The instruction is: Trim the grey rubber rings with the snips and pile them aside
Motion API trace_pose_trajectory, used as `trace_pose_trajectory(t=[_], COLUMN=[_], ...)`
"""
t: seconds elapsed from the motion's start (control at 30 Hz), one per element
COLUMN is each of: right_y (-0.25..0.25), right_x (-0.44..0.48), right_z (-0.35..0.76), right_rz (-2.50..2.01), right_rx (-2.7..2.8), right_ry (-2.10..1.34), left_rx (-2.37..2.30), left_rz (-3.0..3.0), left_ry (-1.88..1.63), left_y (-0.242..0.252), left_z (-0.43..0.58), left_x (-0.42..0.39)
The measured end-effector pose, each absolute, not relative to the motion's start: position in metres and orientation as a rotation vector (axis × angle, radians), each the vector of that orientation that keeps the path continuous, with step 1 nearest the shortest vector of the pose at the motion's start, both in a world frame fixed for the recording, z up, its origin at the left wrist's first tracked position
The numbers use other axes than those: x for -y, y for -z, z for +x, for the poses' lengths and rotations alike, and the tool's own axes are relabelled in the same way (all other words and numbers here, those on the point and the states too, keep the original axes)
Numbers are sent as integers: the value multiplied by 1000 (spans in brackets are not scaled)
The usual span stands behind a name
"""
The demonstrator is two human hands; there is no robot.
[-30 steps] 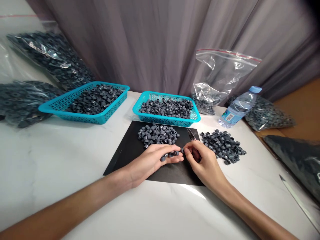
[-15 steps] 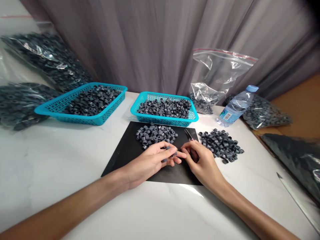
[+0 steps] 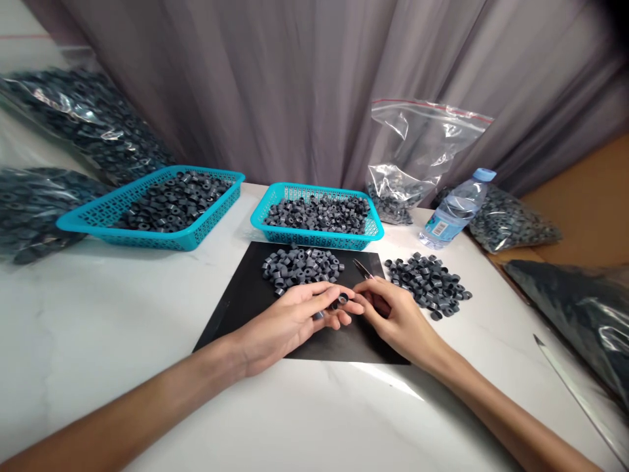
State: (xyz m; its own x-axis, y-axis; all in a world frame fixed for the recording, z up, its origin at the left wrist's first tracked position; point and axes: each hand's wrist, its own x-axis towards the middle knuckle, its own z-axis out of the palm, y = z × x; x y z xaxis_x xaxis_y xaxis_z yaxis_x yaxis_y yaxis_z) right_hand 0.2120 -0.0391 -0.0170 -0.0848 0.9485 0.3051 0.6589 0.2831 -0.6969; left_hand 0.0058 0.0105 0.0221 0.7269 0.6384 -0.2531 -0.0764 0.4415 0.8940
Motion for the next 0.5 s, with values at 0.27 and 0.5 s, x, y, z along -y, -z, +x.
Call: trace_pose_trajectory(t=[0.27,0.5], right_y=[14,16], right_x=[37,38], right_z=[224,218], right_rz=[-1485,-1454], right_rx=[1751,1736], right_ry=[-821,-817], left_rx=[-651,-633], left_rz=[965,957], left_ry=[-467,-473], left_y=[-18,-19], left_z=[5,6], left_x=[-11,-12])
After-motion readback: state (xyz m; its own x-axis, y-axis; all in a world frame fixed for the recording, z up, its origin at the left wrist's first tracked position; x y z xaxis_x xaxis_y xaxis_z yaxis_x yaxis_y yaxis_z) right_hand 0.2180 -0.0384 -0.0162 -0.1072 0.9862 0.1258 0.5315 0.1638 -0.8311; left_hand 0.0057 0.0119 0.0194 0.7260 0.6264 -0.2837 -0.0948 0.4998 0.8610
